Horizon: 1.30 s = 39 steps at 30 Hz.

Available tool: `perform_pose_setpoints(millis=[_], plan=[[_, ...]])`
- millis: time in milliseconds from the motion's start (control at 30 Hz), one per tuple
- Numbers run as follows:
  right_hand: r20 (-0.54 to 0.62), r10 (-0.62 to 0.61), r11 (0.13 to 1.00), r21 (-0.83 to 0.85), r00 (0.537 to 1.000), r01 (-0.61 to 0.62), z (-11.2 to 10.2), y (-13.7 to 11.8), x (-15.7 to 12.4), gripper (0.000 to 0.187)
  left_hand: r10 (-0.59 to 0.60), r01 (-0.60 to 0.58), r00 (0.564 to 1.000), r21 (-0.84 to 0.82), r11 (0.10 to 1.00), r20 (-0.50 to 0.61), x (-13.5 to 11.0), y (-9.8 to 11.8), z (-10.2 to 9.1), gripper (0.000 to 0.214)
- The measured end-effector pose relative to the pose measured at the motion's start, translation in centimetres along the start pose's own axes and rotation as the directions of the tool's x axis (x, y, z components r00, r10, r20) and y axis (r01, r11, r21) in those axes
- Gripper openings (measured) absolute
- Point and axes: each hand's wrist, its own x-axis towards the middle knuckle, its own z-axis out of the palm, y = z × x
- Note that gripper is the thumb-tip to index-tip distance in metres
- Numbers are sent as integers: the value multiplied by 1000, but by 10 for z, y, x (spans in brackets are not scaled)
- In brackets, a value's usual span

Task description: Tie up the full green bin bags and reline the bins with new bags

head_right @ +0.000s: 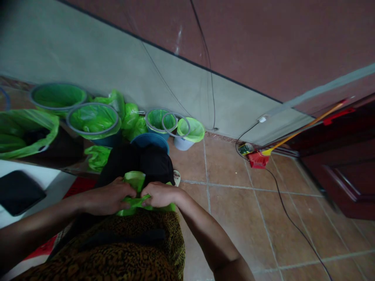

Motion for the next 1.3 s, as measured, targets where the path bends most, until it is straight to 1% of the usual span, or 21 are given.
perform_pose_setpoints(millis=[133,200,300,433,467,600,700,833,1000,1067,1200,1300], plan=[[5,-15,1000,10,1000,15,0,4,0,11,-18,18,1000,22,1000,15,0,0,-1,12],[9,-13,1000,7,1000,13,-1,4,-1,11,-30,29,999,39,999,17,-1,0,-2,16],[0,-19,1000,12,1000,19,-1,2,-3,6,-37,37,999,37,999,11,-3,2,-5,24],[-9,-20,1000,1,1000,20,2,-3,-2,25,-29,29,999,17,999,20,-5,6,-9,28],[-16,-12,1000,-6,1000,12,3,-4,-1,27,-32,32,999,14,999,23,-5,7,-9,28],[-86,-14,1000,-13,996,13,9,-3,1,17,-40,40,999,-3,999,22,-6,8,-11,23],[-82,-13,1000,10,997,14,8,-1,0,12,-33,33,999,12,999,30,-6,6,-10,19],[-51,11,1000,18,999,-10,4,-2,-1,9,-22,21,999,39,999,24,-6,5,-7,26],[-43,2,1000,19,999,-1,1,-2,-1,8,-42,40,998,28,999,42,-8,5,-8,27],[-38,-1,999,33,999,2,0,-1,-2,8,-49,48,998,18,999,41,-9,3,-8,31],[-31,3,997,77,1000,0,-1,-1,-5,7,-3,3,1000,-39,999,4,-9,-2,-6,43],[-34,0,997,79,999,3,-1,0,-7,8,37,-38,999,-88,995,-20,-5,-6,0,29]])
